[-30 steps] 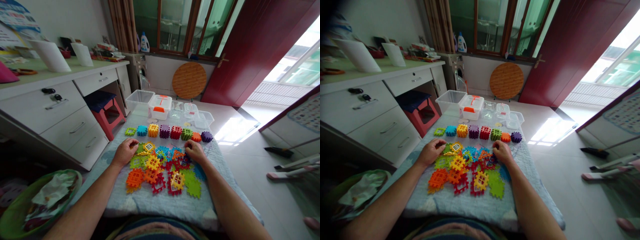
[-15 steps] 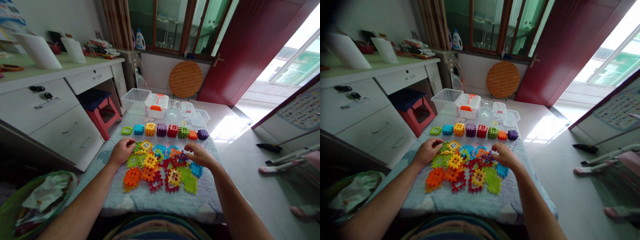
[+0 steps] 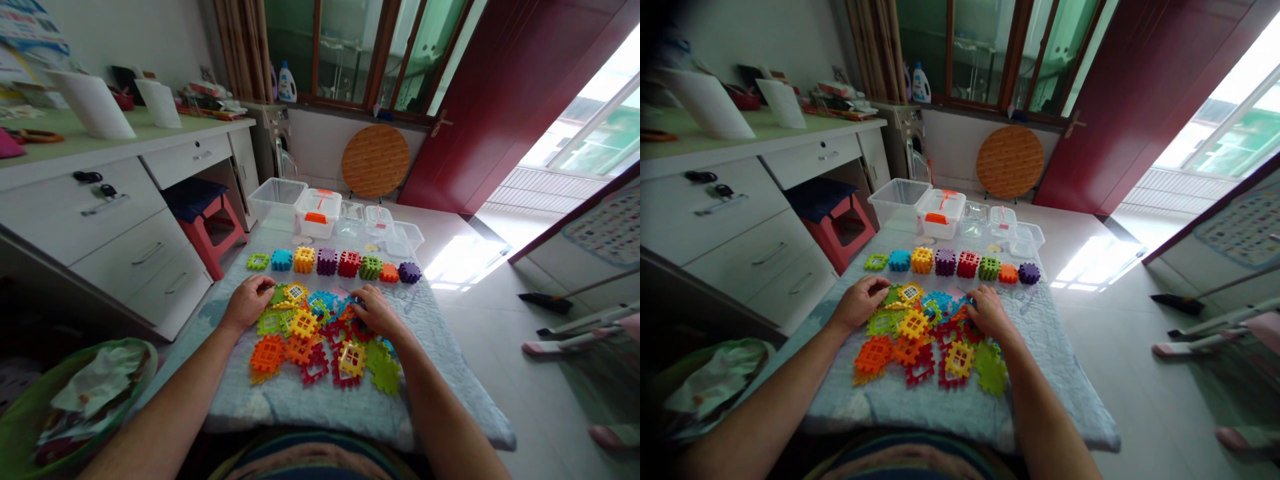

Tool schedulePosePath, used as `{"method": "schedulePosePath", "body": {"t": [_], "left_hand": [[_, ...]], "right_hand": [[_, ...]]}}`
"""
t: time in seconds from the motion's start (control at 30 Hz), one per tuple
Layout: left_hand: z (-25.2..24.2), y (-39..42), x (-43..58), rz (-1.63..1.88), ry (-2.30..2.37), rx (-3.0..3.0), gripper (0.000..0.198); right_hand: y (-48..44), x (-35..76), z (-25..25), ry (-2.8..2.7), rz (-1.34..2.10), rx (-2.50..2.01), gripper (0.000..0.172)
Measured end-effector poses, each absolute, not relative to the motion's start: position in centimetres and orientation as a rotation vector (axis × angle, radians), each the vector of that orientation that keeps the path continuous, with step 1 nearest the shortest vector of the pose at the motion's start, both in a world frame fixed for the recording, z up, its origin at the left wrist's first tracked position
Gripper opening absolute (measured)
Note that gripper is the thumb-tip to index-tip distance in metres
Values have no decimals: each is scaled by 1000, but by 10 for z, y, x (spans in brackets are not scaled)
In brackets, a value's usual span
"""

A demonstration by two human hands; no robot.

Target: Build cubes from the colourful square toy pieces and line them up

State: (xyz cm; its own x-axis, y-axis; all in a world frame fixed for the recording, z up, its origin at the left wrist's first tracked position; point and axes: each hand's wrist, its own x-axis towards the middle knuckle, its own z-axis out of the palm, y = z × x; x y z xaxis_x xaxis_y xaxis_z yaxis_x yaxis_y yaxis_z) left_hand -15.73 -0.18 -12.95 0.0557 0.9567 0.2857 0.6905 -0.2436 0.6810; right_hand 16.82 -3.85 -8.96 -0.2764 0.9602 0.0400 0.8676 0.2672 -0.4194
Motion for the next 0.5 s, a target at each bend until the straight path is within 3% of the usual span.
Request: {"method": "schedulePosePath", "body": {"t": [0.2, 0.37, 0.5], "left_hand": [[-126, -4, -156, 1007, 1661, 1973, 19], [-129, -3, -157, 1005, 1660, 1981, 20], [-132, -2, -158, 1007, 1662, 1972, 20]], "right_hand": [[-37, 178, -96, -1988, 509, -1470, 9], [-36, 191, -98, -1775, 240, -1438, 14], [-39, 194, -99, -1959, 194, -1499, 16]]}}
